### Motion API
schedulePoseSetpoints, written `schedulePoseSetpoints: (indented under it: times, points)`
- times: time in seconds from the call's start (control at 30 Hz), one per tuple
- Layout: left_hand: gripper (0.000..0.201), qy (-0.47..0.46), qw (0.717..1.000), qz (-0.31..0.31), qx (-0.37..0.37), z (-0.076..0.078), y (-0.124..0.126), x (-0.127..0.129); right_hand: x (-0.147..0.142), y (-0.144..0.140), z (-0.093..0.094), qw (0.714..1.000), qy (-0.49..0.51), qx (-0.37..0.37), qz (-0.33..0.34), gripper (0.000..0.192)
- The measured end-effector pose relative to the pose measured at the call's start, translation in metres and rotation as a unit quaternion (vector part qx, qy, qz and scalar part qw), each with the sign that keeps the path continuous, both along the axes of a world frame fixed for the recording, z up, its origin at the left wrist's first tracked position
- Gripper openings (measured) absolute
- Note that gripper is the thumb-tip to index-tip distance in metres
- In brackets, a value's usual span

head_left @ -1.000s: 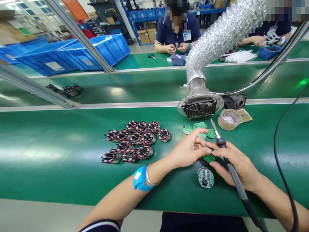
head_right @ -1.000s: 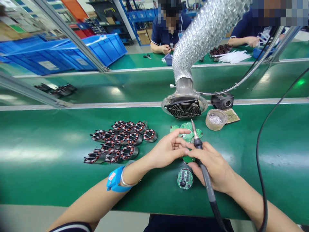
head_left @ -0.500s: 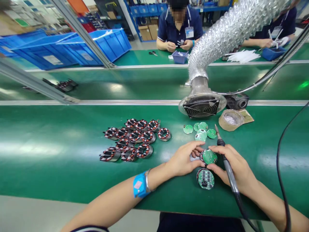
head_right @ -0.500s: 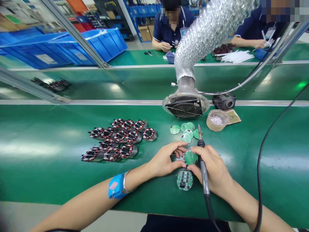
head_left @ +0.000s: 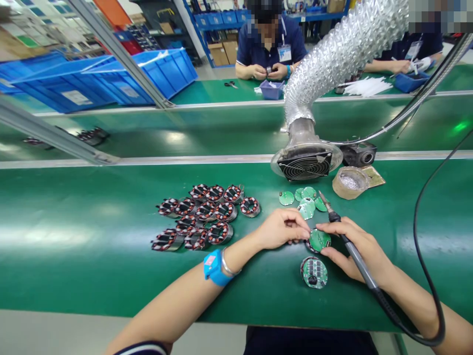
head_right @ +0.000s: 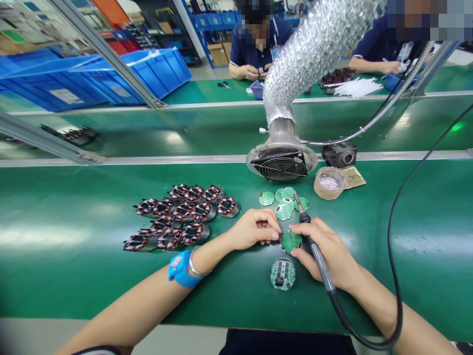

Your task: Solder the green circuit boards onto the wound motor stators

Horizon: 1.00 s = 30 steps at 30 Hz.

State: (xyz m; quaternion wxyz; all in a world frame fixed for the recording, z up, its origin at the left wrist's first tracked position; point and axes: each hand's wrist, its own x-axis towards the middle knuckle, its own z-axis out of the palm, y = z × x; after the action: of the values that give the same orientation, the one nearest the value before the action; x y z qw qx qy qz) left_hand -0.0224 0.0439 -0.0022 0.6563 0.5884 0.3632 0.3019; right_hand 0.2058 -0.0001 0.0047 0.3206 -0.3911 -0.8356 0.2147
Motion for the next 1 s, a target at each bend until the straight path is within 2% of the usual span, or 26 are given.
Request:
schedulePoseSetpoints:
  times: [0.1,0.23,0.4,0.57,0.7,0.83,1.0]
  points:
    - [0.021,0.066,0.997,-0.012,0.038,0.01,-0.004,0.008,-0.002,-0.002,-0.004,1.0,0.007,0.018,-0.009,0.041]
    - [0.018,0.109,0.993,0.012,0.047,0.017,-0.012,0.014,-0.006,-0.005,0.0,0.999,0.026,0.03,0.0,0.045]
    - [0.015,0.12,0.991,0.017,0.06,0.018,-0.013,0.015,-0.019,-0.004,0.012,0.994,0.074,0.078,-0.034,0.039]
    - [0.017,0.083,0.996,-0.004,0.015,0.016,-0.012,0.014,-0.025,-0.001,0.016,0.989,0.055,0.129,-0.04,0.034]
    - [0.014,0.044,0.999,-0.015,-0.003,0.01,-0.014,0.014,-0.023,-0.001,0.017,0.994,0.025,0.109,-0.007,0.033]
    - [0.008,0.092,0.995,0.015,0.043,0.01,-0.017,0.015,-0.017,-0.001,0.022,0.995,0.012,0.094,0.021,0.033]
    - [0.004,0.176,0.979,0.024,0.099,0.018,-0.021,0.017,0.0,-0.008,0.039,0.995,0.046,0.086,-0.032,0.05]
